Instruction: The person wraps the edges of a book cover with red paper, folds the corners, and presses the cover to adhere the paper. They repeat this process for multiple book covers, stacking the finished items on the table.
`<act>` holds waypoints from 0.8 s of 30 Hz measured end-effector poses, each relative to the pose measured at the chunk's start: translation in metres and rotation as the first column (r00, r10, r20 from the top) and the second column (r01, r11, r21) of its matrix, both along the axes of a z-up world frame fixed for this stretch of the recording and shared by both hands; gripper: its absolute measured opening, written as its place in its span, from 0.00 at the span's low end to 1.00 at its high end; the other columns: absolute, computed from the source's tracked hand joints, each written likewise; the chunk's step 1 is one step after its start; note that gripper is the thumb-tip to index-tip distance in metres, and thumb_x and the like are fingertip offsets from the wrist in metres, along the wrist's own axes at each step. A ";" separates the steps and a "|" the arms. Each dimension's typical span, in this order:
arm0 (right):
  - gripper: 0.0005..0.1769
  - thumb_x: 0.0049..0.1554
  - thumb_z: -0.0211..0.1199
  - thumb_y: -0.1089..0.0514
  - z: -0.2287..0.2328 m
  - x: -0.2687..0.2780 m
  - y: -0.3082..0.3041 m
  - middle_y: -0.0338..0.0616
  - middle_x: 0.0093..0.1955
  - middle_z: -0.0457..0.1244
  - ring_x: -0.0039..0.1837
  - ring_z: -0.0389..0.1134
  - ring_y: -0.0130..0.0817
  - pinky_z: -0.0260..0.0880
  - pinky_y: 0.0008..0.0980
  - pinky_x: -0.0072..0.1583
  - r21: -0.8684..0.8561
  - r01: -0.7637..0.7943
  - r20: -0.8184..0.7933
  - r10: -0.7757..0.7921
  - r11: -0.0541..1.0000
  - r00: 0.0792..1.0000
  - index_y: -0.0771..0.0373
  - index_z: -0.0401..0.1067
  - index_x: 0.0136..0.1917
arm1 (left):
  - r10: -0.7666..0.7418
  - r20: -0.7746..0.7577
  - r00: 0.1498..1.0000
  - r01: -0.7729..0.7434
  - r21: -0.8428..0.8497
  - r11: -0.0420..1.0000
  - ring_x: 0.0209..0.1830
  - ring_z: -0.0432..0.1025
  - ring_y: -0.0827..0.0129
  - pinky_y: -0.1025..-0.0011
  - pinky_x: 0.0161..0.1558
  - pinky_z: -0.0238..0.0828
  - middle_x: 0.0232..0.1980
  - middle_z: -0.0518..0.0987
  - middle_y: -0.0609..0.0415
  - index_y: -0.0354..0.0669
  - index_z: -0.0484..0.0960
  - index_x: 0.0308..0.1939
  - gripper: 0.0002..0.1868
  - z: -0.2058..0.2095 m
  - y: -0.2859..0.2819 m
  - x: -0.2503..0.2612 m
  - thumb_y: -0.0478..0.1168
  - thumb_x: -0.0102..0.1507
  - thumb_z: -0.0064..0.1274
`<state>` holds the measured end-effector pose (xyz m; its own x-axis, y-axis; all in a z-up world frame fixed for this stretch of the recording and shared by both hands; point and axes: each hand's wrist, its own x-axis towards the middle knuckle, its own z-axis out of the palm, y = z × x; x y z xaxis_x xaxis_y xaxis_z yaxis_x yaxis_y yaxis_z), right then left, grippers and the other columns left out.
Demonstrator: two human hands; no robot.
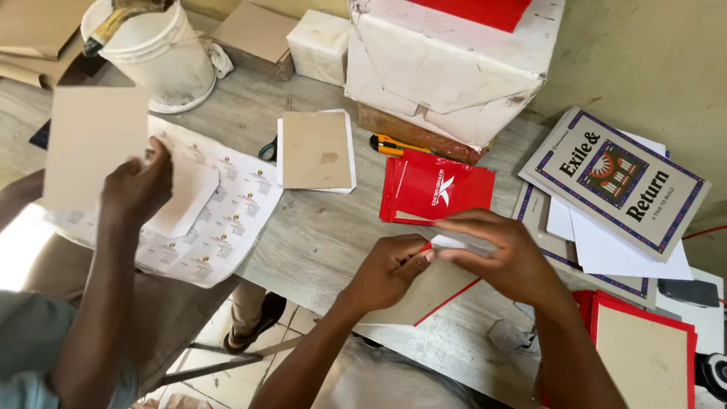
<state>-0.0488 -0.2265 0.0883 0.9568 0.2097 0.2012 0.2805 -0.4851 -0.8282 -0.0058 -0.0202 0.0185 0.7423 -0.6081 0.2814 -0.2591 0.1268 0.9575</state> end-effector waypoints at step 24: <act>0.06 0.56 0.64 0.59 -0.007 0.043 0.016 0.41 0.33 0.64 0.40 0.71 0.44 0.73 0.38 0.44 -0.415 -0.254 0.021 0.288 0.874 0.957 0.57 0.70 0.36 | 0.020 0.034 0.999 -0.021 0.052 0.998 0.28 0.64 0.69 0.64 0.34 0.65 0.23 0.68 0.48 0.41 0.70 0.27 0.17 0.024 0.016 -0.002 0.36 0.73 0.43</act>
<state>-0.0057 -0.2103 0.0818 0.8351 0.5377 0.1159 0.5057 -0.6676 -0.5465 -0.0083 -0.0041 0.0423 0.7454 -0.6075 0.2747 -0.2935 0.0710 0.9533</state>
